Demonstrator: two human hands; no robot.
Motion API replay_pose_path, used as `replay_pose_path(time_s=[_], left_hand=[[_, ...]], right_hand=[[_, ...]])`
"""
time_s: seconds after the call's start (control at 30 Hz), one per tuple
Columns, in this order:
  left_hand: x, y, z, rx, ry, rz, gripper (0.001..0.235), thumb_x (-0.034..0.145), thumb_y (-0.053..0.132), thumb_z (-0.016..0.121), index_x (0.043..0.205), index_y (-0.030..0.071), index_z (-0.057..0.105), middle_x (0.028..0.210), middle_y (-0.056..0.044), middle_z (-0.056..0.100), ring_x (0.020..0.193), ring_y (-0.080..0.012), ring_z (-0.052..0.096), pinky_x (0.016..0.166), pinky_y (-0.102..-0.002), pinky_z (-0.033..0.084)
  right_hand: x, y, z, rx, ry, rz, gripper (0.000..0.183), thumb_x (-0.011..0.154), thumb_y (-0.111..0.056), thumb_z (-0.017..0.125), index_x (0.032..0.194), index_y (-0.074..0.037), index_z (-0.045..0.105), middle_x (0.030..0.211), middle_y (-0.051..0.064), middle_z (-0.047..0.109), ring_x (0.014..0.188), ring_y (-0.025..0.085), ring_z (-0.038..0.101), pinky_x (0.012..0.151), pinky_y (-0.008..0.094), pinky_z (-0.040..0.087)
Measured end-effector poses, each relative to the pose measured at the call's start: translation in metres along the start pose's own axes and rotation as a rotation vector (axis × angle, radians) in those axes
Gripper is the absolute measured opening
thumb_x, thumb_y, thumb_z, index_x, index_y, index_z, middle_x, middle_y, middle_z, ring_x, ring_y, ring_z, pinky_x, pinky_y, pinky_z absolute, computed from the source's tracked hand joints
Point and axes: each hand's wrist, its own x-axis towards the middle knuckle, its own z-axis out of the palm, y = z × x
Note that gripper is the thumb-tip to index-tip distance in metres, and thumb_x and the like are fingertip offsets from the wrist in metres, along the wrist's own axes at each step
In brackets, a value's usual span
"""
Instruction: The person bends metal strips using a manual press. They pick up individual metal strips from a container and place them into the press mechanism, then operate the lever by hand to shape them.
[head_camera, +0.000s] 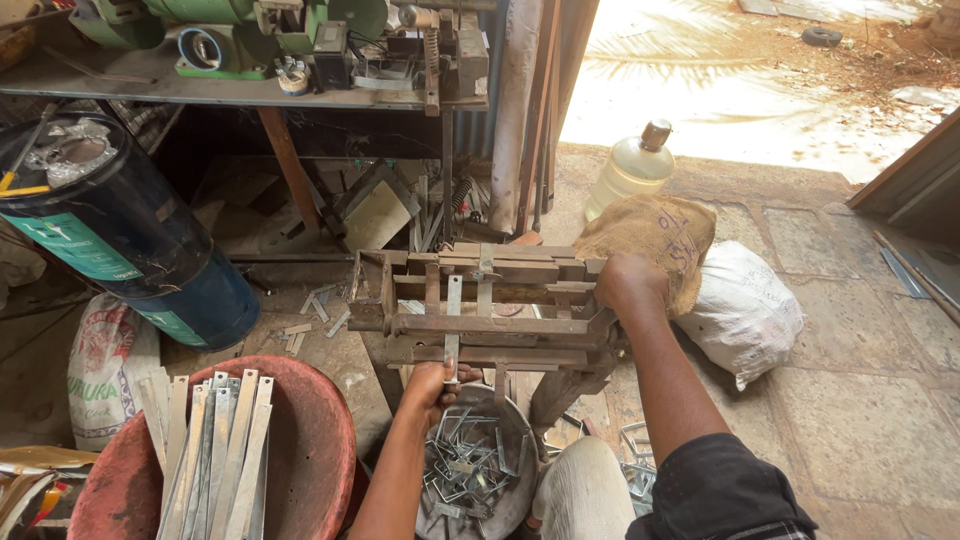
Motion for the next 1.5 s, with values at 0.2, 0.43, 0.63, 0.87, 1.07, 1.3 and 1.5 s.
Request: replay_pose_path(time_s=[0.2,0.43,0.63,0.87,1.07,1.3,1.5], left_hand=[[0.014,-0.006,0.002,0.0,0.098,0.012,0.034,0.107,0.022,0.05,0.104,-0.008,0.065,0.094,-0.021,0.08,0.046,-0.0059,0.042,0.04,-0.022,0.032],[0.013,-0.005,0.004,0.051,0.143,-0.006,0.034,0.106,0.025,0.05,0.105,-0.006,0.066,0.088,-0.019,0.079,0.043,-0.007,0.041,0.038,-0.023,0.028],[0.014,-0.007,0.003,0.034,0.125,-0.015,0.037,0.107,0.027,0.047,0.107,-0.005,0.064,0.09,-0.019,0.079,0.045,-0.0064,0.043,0.037,-0.021,0.03],[-0.005,0.005,0.012,0.008,0.044,-0.042,0.041,0.109,0.03,0.038,0.112,-0.004,0.062,0.093,-0.018,0.08,0.052,-0.0079,0.058,0.043,-0.02,0.048],[-0.049,0.014,0.01,0.133,0.351,0.078,0.063,0.107,0.054,0.036,0.109,-0.002,0.064,0.091,-0.012,0.078,0.051,-0.0171,0.057,0.045,-0.027,0.043],[-0.066,-0.009,-0.004,0.361,0.564,0.661,0.043,0.104,0.04,0.05,0.107,0.001,0.068,0.091,-0.009,0.078,0.068,-0.0183,0.061,0.065,-0.034,0.048],[-0.052,0.007,0.013,0.412,0.221,0.906,0.037,0.107,0.037,0.05,0.116,0.006,0.068,0.114,-0.007,0.073,0.106,-0.0136,0.066,0.092,-0.029,0.048]], right_hand=[[-0.001,-0.001,-0.001,-0.018,0.011,-0.001,0.033,0.089,-0.02,0.071,0.12,-0.011,0.076,0.122,0.015,0.074,0.111,0.032,0.073,0.09,0.044,0.061],[-0.004,0.001,0.001,-0.015,0.004,0.004,0.034,0.089,-0.022,0.071,0.12,-0.01,0.076,0.124,0.015,0.073,0.112,0.031,0.072,0.091,0.043,0.06],[-0.007,0.007,0.008,0.006,-0.042,0.012,0.032,0.091,-0.022,0.067,0.12,-0.009,0.076,0.12,0.013,0.075,0.11,0.029,0.075,0.09,0.041,0.061],[-0.039,0.039,0.067,0.041,0.077,-0.09,0.034,0.09,-0.034,0.071,0.118,-0.014,0.074,0.119,0.016,0.072,0.108,0.034,0.071,0.089,0.043,0.059],[-0.11,0.05,0.173,0.338,0.282,-0.07,0.048,0.102,-0.035,0.053,0.148,-0.024,0.048,0.084,0.019,0.07,0.069,0.035,0.073,0.061,0.051,0.06],[-0.107,0.055,0.208,0.431,0.389,-0.091,0.052,0.1,-0.034,0.057,0.151,-0.027,0.047,0.085,0.022,0.07,0.072,0.042,0.071,0.062,0.057,0.059],[-0.006,0.067,0.12,-0.002,0.189,-0.235,0.032,0.086,-0.039,0.077,0.098,-0.01,0.077,0.1,0.017,0.076,0.094,0.035,0.074,0.082,0.047,0.06]])
